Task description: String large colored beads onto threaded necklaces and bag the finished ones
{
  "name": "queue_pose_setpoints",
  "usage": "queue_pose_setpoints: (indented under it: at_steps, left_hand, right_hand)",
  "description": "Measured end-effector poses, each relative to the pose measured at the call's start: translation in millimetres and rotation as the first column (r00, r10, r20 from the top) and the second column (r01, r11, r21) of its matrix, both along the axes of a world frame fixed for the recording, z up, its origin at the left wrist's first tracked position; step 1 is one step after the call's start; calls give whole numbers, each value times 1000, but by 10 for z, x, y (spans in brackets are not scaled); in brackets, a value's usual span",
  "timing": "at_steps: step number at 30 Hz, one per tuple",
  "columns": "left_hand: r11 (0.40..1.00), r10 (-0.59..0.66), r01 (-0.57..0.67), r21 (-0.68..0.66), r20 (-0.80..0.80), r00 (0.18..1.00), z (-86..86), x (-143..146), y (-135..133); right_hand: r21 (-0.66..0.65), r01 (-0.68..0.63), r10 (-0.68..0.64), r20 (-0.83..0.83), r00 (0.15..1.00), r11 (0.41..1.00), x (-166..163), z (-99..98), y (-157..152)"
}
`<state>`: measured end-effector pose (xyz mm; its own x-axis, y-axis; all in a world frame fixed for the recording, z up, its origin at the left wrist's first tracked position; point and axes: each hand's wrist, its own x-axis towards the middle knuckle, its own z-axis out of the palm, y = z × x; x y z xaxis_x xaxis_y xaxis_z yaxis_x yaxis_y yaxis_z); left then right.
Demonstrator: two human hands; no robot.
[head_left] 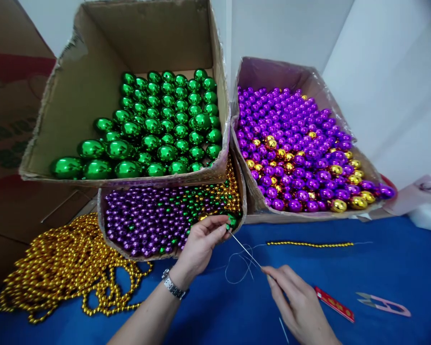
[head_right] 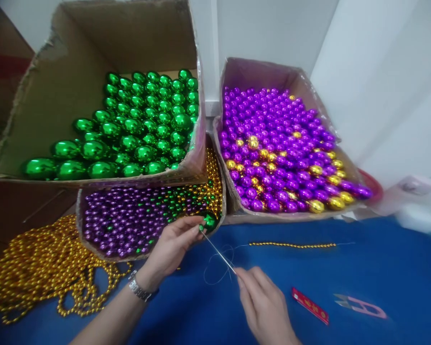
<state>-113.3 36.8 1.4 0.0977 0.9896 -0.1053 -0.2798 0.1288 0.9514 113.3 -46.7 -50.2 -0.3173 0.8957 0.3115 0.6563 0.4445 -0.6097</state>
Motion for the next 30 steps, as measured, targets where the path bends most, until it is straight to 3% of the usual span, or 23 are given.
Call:
queue_pose_setpoints:
  at_steps: [3, 7, 13, 18, 21, 23, 25, 26, 28, 30]
  left_hand:
    - [993, 21, -10, 119, -93, 995, -6, 59, -71]
    - [990, -14, 20, 137, -50, 999, -12, 77, -138]
    - [948, 288, -265, 178, -118, 950, 36, -217, -3]
    - [915, 339, -248, 317, -277, 899, 82, -349, 67]
    - [871, 406, -148, 469, -516, 754, 68, -385, 109]
    - [828, 460, 37, 560, -715, 526, 27, -409, 149]
    - [805, 489, 216, 552, -825, 284, -32, -428, 187]
    - [805, 493, 261, 534, -845, 206, -60, -433, 201]
    - [815, 487, 262, 517, -856, 174, -93, -434, 209]
    - [840, 446, 174, 514, -836, 319, -81, -419, 183]
  right_hand:
    - [25, 9, -10, 36, 999, 1000, -37, -19, 4]
    - [-63, -2, -4, -98, 995, 998, -93, 11, 12]
    - [-138, 13, -34, -153, 988, 990, -61, 7, 15]
    - [-147, 9, -36, -178, 983, 989, -82, -28, -8]
    - [-140, 0, -24, -171, 985, 990, -97, -46, -21]
    - [-134, -4, -17, -159, 987, 991, -100, -68, -21]
    - [-126, -4, -15, -151, 988, 992, -106, -95, -18]
    - [-118, -5, -13, -148, 989, 993, -112, -108, -17]
    - [-104, -7, -8, -148, 989, 995, -131, -126, -16]
    - [-96, -13, -2, -151, 988, 995, -156, -128, -19]
